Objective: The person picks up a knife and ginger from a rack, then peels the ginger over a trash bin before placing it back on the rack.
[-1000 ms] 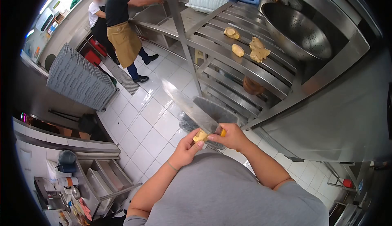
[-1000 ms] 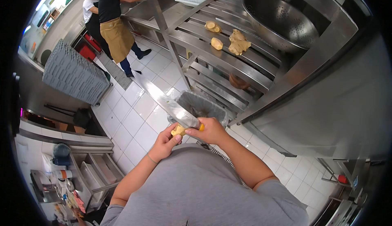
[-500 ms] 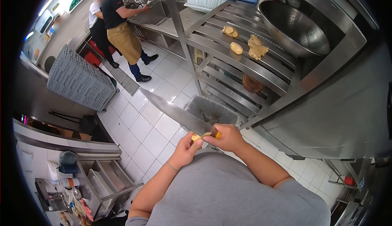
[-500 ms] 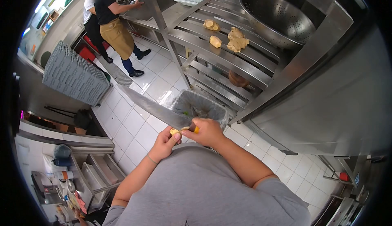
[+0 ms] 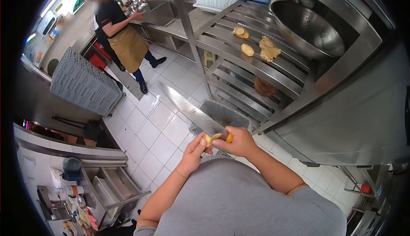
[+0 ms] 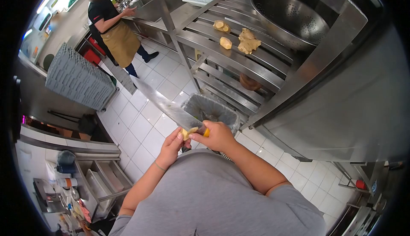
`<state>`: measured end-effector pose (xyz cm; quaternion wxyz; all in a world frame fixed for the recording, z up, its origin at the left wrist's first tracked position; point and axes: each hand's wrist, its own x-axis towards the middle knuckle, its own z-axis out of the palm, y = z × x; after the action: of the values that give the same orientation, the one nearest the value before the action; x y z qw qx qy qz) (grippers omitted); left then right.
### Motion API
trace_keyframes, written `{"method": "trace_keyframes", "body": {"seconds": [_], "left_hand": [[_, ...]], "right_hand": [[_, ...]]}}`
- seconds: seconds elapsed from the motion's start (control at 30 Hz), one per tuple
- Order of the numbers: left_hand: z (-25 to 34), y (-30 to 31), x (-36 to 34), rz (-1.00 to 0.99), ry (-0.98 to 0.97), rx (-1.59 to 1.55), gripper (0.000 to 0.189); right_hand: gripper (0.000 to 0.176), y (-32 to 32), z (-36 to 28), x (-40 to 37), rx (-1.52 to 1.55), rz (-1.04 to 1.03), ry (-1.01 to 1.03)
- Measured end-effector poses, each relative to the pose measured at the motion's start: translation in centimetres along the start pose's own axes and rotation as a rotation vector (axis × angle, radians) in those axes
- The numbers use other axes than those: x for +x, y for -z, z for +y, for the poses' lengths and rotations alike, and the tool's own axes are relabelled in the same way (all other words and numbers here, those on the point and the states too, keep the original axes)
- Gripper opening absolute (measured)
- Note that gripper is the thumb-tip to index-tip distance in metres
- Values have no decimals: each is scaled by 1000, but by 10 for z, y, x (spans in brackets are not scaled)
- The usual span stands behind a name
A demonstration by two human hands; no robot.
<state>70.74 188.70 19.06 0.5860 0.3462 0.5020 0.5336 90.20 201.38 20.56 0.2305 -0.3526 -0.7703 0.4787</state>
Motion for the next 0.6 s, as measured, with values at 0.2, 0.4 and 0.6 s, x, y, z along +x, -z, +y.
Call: {"method": "trace_keyframes", "body": {"seconds": [0.2, 0.4, 0.6], "left_hand": [[8, -14, 1, 9, -120, 254, 40], [14, -18, 4, 41, -164, 427, 33], [27, -26, 3, 41, -162, 412, 33]], "right_hand": [[50, -2, -2, -2, -119, 45, 4], [51, -9, 0, -4, -33, 135, 106], [28, -13, 5, -4, 56, 87, 171]]}}
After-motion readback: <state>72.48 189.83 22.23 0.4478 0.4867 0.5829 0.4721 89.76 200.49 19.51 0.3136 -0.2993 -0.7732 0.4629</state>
